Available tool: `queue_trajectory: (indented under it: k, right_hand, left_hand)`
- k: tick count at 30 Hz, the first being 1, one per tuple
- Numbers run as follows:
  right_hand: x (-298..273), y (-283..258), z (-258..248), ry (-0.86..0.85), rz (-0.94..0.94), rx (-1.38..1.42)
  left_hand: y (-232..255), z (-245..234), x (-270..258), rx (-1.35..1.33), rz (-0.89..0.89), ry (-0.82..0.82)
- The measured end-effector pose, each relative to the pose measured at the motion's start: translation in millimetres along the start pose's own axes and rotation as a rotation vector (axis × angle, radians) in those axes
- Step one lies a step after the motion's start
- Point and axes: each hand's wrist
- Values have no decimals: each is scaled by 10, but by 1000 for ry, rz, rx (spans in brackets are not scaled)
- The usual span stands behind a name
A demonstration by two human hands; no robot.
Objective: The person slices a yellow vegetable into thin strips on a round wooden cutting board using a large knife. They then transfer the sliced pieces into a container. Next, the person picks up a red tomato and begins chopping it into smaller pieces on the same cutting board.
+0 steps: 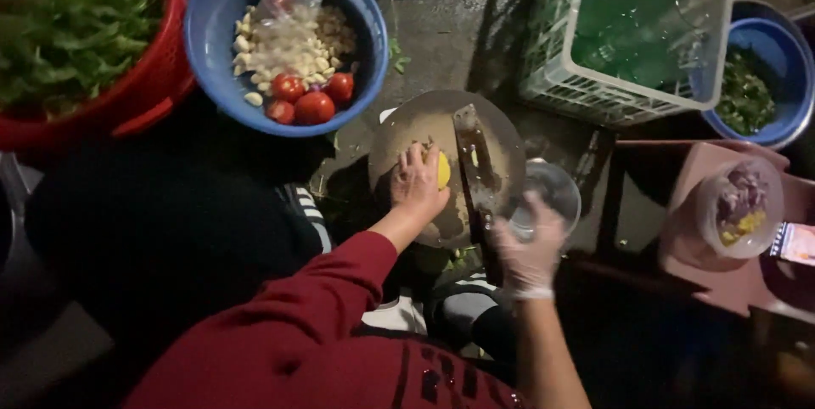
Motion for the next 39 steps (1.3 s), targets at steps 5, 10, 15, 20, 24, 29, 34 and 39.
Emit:
queue_trajectory:
  k: [5, 10, 15, 20, 24, 29, 34, 39]
  right_hand:
    - [-264, 489, 162, -691, 718, -811]
    - [-274, 500, 173, -655, 756, -714]
    - [-385, 554, 116, -607, 719, -588]
    - [-553, 521, 235, -652, 781, -382]
    - [-601, 505, 289, -674, 804, -371]
    - [-651, 570, 312, -572, 849, -191]
    - [-595, 460, 285, -629, 797, -242]
    - [-527, 341, 265, -710, 681, -374]
  left_hand:
    - [26, -129, -25, -207, -101, -96]
    - [-141, -5, 23, -423, -276, -178]
    - [-253, 148, 18, -464, -272, -91]
    - [-300, 247, 63, -449, -251, -45]
    - [-239, 230, 69, -469, -264, -39]
    - [-339, 435, 113, -410, -224, 49]
    - [-160, 99, 42, -325, -177, -22]
    - [-302, 538, 120, -166, -75, -38]
Point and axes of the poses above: each hand's wrist, its own x-axis towards the middle knuckle, its own z-axis out of the palm, y = z × x, and after that the axes turned 4 degrees about -z, right-handed
